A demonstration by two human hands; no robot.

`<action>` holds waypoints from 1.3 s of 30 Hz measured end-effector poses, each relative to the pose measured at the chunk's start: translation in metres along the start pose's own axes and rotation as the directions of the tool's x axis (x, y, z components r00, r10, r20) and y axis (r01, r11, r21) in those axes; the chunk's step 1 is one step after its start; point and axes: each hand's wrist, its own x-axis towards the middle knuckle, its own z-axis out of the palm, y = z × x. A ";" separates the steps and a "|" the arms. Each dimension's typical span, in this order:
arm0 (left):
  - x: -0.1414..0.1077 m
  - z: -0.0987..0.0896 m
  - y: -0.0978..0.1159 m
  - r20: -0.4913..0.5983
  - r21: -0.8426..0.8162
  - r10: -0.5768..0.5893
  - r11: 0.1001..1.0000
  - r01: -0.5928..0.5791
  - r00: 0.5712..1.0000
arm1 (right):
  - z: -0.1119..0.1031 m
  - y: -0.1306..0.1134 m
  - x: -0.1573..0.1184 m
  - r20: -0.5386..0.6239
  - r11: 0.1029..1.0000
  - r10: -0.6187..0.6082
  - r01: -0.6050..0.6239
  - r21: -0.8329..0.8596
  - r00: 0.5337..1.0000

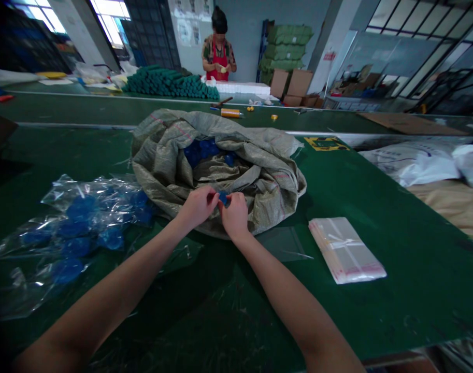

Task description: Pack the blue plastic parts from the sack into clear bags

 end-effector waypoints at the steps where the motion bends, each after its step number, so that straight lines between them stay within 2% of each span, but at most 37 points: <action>1: 0.000 0.000 0.000 0.005 0.003 -0.007 1.000 0.007 1.000 | 0.000 0.000 0.000 0.022 1.000 0.005 -0.004 -0.019 1.000; 7: 0.002 0.002 -0.005 0.011 0.038 -0.047 0.998 0.047 0.999 | -0.003 -0.003 0.006 0.194 0.998 0.016 -0.004 -0.060 0.981; 15: 0.001 0.000 -0.003 0.039 0.067 -0.063 0.996 0.060 0.997 | -0.010 0.000 0.014 0.257 1.000 0.015 -0.014 -0.006 0.966; 23: 0.002 0.002 -0.010 0.041 0.046 -0.044 0.998 0.042 0.998 | -0.013 0.000 0.015 0.301 0.993 -0.095 0.113 -0.041 0.949; 26: 0.002 0.001 -0.010 0.031 0.040 -0.034 0.999 0.032 0.999 | -0.018 -0.003 0.016 0.363 0.986 -0.117 0.151 -0.066 0.925; 32: 0.000 0.002 -0.007 0.083 0.051 -0.014 0.999 0.010 0.996 | -0.017 0.005 0.017 0.496 0.963 -0.175 0.253 -0.094 0.850; 36: 0.000 0.005 -0.008 0.110 0.085 0.000 0.996 -0.009 0.994 | -0.012 0.012 0.014 0.533 0.947 -0.172 0.288 -0.141 0.828; 39: 0.000 0.005 -0.008 0.129 0.111 -0.014 0.994 -0.001 0.992 | -0.011 0.016 0.015 0.521 0.924 -0.224 0.349 -0.155 0.823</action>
